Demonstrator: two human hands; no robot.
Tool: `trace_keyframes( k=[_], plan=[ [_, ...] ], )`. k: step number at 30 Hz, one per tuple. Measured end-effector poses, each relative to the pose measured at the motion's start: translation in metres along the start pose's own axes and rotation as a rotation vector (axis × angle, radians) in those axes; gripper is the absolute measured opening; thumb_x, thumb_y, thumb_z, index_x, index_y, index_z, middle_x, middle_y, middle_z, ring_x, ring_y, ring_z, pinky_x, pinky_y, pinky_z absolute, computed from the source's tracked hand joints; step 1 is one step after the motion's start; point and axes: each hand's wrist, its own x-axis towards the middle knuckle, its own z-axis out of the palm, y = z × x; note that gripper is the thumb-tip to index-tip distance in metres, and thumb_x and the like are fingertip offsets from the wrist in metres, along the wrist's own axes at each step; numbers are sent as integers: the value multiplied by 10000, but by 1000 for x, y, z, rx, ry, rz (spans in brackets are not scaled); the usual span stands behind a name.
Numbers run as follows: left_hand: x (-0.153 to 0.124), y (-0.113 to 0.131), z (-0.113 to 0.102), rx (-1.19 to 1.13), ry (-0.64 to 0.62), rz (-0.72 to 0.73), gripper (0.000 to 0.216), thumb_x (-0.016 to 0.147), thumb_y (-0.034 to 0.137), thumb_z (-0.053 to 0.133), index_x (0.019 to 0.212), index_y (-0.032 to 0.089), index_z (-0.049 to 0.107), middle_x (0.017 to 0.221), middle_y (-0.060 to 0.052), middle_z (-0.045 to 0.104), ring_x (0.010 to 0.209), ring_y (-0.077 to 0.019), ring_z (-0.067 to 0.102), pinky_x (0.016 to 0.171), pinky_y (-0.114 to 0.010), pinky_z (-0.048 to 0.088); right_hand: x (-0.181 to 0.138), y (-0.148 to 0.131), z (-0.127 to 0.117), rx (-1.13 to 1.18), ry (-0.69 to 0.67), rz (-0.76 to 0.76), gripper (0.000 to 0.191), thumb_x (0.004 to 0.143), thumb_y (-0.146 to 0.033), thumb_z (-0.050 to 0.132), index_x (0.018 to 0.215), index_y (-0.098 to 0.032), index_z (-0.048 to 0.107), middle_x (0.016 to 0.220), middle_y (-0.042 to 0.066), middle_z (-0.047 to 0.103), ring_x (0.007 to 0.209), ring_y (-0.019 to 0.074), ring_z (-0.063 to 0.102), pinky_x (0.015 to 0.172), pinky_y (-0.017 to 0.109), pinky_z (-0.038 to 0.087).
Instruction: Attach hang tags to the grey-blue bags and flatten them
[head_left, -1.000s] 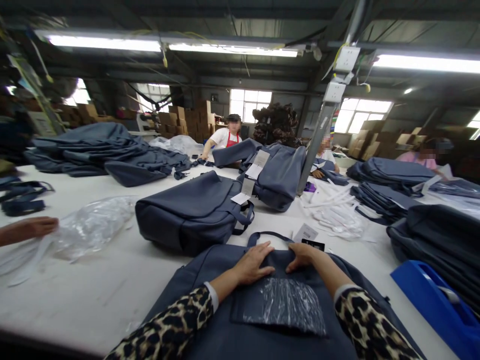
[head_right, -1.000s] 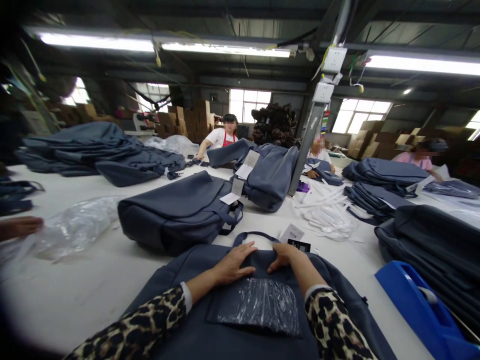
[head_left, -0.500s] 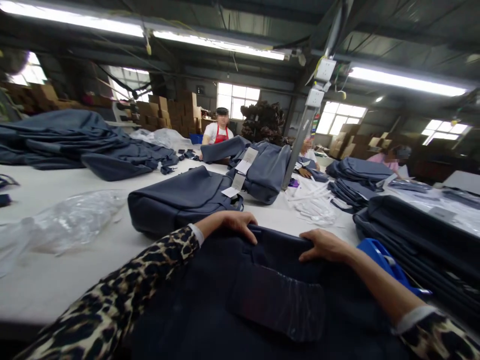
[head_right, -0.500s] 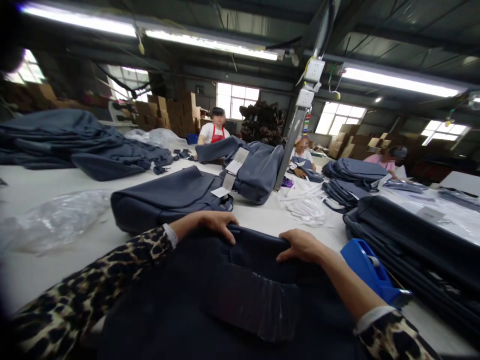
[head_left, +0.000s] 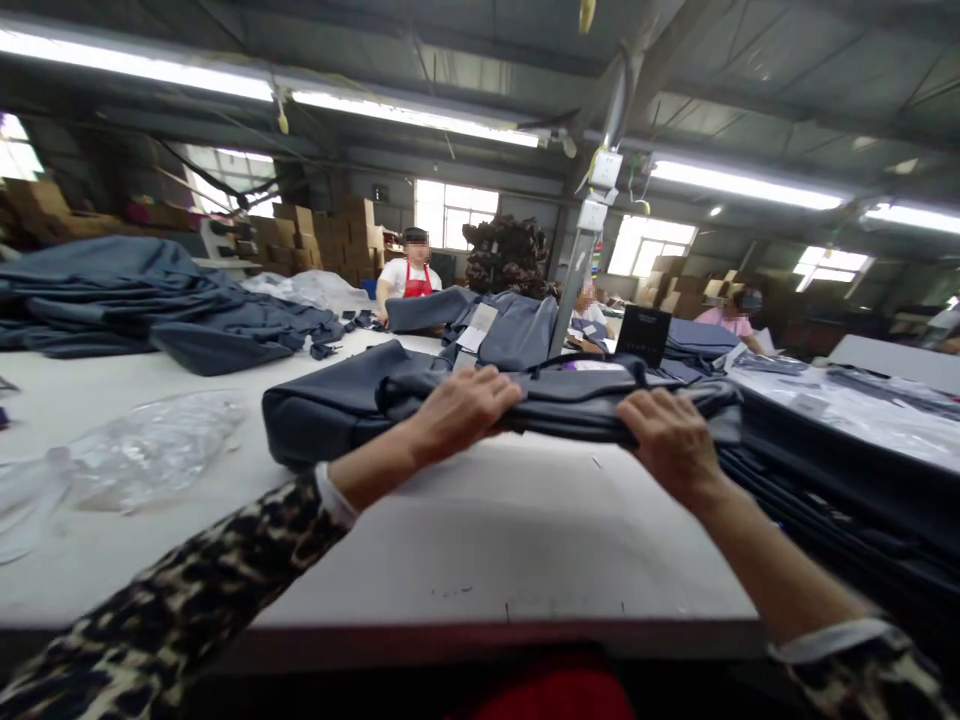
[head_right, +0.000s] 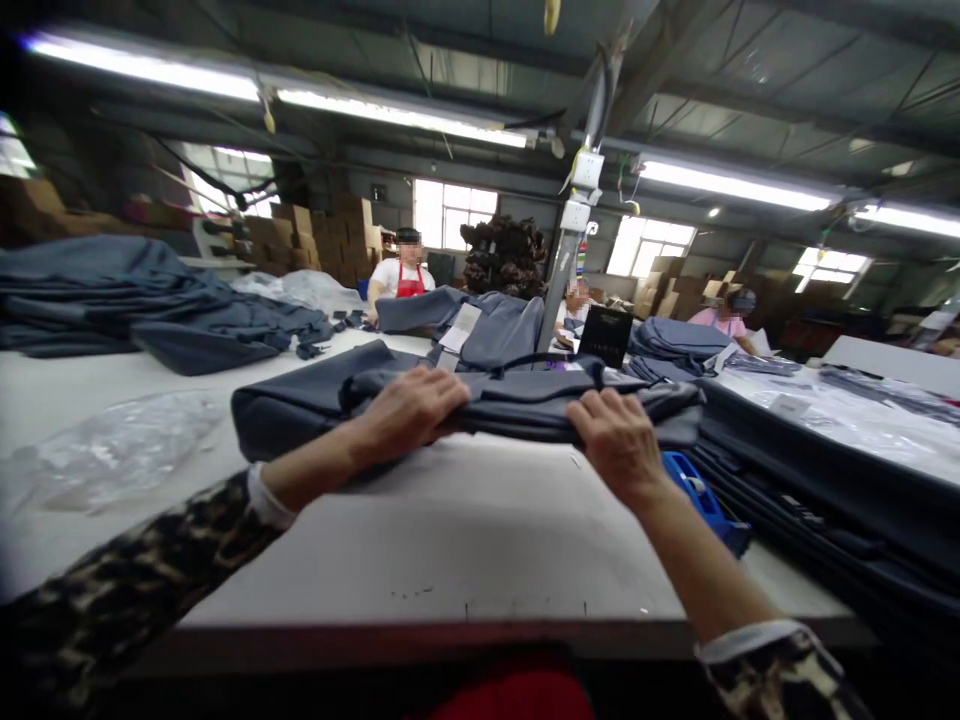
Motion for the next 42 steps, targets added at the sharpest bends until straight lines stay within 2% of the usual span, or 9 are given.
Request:
trace_keyframes(
  k=[3,5,9,16,20,24,29,36,42],
  plan=[
    [-75,37,75,4,-92,12,196,870,49,595,983,208,612,949,-51,634,897,-239,556,812,-351,393,-90,-57,57,38,-80,7,183,803,-116,644,917,-257,659,989,87,668,897,299,590,785,441,449],
    [-120,56,116,-10,-190,15,227,820,89,685,990,214,602,967,-43,650,879,-241,576,788,-349,407,-143,-92,89,79,-130,10,312,673,-87,757,905,-266,649,977,58,682,850,279,602,748,413,462],
    [-162,68,151,-149,-403,-171,577,751,391,802,1227,215,527,1184,-77,633,1072,-296,572,917,-395,432,-195,-125,115,177,-219,142,392,677,-111,791,1001,-245,617,1105,67,669,944,285,596,838,429,452],
    [-108,56,174,-578,-396,-644,790,759,441,748,1430,177,423,1289,-159,612,1209,-346,575,1019,-451,430,-187,-96,93,657,-273,293,69,879,-281,618,934,-242,605,1029,63,661,941,260,611,823,400,488],
    [-78,57,195,-1018,-240,-801,684,584,206,817,1235,190,608,1146,-104,675,1188,-342,582,1068,-446,391,-190,-58,95,924,-114,792,312,921,-521,494,981,-235,604,980,73,680,897,233,655,802,346,528],
    [-54,50,206,-1258,-145,-821,619,649,237,769,1238,183,588,1161,-73,651,981,-193,651,884,-303,508,-180,-13,124,847,-234,1088,608,824,-665,514,1199,-186,527,1136,129,681,885,255,685,750,369,558],
    [-38,25,215,-1480,-87,-908,535,693,346,774,1180,166,644,887,-13,643,553,-46,529,539,-180,442,-151,11,163,773,-403,1080,873,763,-712,586,1361,-93,439,1074,158,703,983,325,677,846,427,522],
    [-46,-1,239,-1606,-56,-1000,418,636,325,827,978,132,683,823,-32,668,611,-88,593,596,-214,508,-131,18,184,734,-567,947,941,737,-626,687,1420,-52,387,1040,153,718,1015,325,672,832,378,492],
    [-52,1,248,-1660,-102,-927,435,650,343,833,994,133,670,824,-23,666,641,-98,611,654,-239,523,-119,5,191,705,-571,925,690,528,-594,832,1031,-166,632,952,153,721,981,370,666,792,401,484]
  ],
)
